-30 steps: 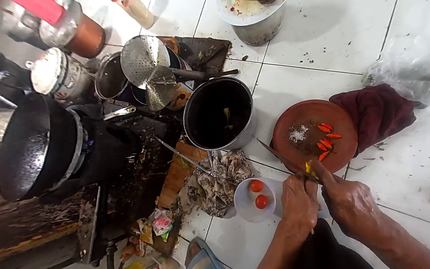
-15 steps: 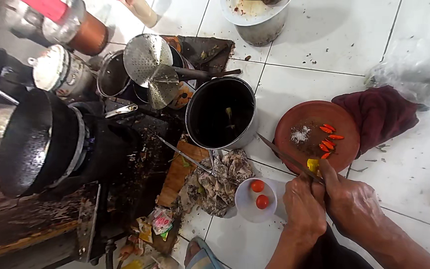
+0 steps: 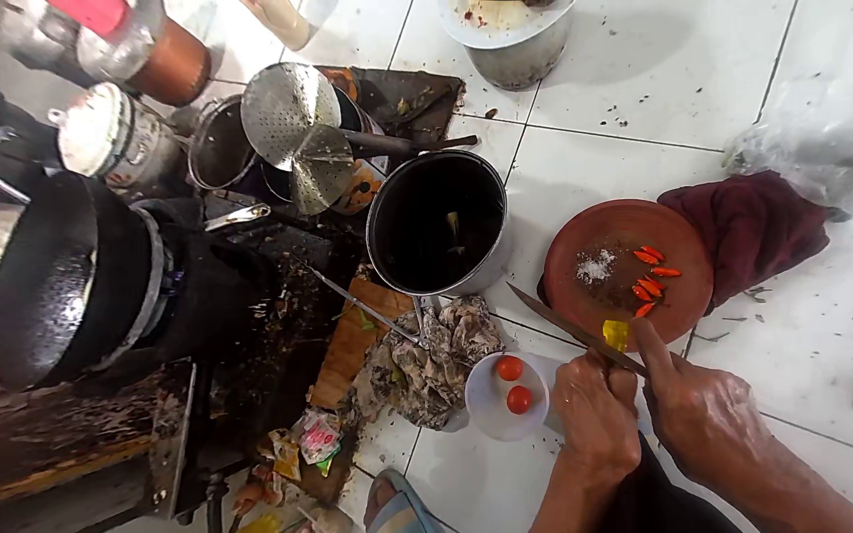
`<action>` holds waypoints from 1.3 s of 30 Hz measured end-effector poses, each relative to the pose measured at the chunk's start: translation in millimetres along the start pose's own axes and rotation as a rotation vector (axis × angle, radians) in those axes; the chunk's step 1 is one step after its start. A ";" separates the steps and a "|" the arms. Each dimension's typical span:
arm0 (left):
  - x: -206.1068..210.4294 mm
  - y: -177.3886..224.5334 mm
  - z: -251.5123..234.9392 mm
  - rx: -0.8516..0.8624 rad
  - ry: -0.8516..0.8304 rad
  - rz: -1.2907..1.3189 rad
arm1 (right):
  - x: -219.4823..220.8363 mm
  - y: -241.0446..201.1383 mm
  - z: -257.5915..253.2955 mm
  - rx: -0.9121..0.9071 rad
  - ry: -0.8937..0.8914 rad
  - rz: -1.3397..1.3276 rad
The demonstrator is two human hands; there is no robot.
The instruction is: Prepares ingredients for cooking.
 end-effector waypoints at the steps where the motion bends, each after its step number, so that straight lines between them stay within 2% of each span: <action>1: 3.2 0.0 1.5 -0.002 0.002 -0.003 | 0.9 -2.3 -4.7 0.002 0.002 -0.003; 5: 4.6 -0.3 0.2 -0.086 -0.023 0.052 | 2.7 -3.2 -10.1 -0.010 -0.023 -0.016; 9: -5.4 -3.8 -4.9 -0.208 -0.093 0.200 | 3.7 5.6 8.6 0.012 -0.058 0.029; 13: -1.7 -6.7 0.0 -0.185 -0.098 0.239 | 5.0 7.3 17.9 0.011 -0.046 0.042; 17: 8.9 -6.2 7.0 -0.119 -0.087 0.112 | 7.2 -3.1 -3.0 0.010 -0.048 0.018; 20: 6.0 -11.2 0.0 -0.141 -0.090 0.163 | 6.4 -6.7 -18.5 0.023 -0.112 -0.004; 24: -0.1 -13.7 -8.3 -0.118 -0.232 0.097 | 8.2 10.0 -8.3 0.179 -0.253 -0.306; 27: 14.9 -25.3 -9.2 0.022 -0.260 0.259 | 14.0 18.3 2.3 0.280 -0.213 -0.467; 30: 23.8 -29.2 -9.1 0.104 -0.326 0.434 | 14.9 23.4 0.1 0.208 -0.078 -0.389; 34: 22.4 -22.7 -12.4 0.002 -0.305 0.518 | 11.4 19.9 -6.2 0.131 -0.030 -0.342; 39: 28.7 -33.6 -17.4 -0.092 -0.292 0.684 | 10.1 17.9 -8.8 0.169 -0.076 -0.476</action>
Point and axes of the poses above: each hand's wrist, its own z-axis away from the middle knuckle, its own x-axis out of the palm, y = z × x, the point moved 1 cm from there along -z, towards the middle knuckle, and after that the axes turned 7 degrees about -z, right-handed, at the moved point
